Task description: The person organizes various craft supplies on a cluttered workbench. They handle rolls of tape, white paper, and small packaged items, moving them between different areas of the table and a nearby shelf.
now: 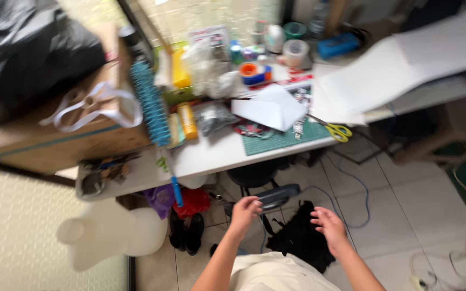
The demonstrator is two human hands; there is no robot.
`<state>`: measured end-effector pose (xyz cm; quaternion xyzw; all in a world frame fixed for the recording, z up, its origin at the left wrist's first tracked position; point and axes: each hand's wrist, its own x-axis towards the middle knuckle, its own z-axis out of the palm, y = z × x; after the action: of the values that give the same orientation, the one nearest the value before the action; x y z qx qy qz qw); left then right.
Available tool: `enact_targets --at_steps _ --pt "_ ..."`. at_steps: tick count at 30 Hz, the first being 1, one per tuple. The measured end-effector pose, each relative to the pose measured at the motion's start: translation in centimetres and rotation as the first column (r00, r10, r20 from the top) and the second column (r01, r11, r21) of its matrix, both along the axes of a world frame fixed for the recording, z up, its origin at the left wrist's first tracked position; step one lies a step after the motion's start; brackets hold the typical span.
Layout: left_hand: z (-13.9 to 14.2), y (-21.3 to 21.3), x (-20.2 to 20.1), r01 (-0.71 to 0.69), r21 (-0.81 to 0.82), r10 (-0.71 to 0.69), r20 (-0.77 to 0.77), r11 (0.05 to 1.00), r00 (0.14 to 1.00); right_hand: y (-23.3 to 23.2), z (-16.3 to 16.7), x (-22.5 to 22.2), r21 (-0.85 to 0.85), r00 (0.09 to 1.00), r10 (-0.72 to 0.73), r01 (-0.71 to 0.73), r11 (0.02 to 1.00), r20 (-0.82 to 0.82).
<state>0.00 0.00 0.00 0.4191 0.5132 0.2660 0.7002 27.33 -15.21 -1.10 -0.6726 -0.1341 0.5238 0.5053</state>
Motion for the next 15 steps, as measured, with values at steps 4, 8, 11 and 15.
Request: enact_targets --at_steps 4,8,11,15 --pt "1.3 -0.9 4.8 0.284 0.221 -0.288 -0.015 0.933 0.957 -4.2 1.9 5.8 0.017 0.990 -0.142 0.142 0.990 0.000" --pt "2.9 3.5 6.1 0.199 0.322 -0.170 -0.118 0.926 0.978 -2.7 3.9 6.3 0.135 0.996 -0.084 0.085 0.987 -0.014" --pt "5.3 5.8 6.7 0.136 0.299 -0.123 -0.060 0.944 0.991 0.1 6.7 5.4 0.235 1.000 -0.008 0.007 0.972 0.002" --pt "8.5 7.1 6.9 0.097 0.340 -0.099 -0.013 0.935 0.995 2.9 10.4 4.9 0.321 0.999 0.039 -0.045 0.946 0.026"
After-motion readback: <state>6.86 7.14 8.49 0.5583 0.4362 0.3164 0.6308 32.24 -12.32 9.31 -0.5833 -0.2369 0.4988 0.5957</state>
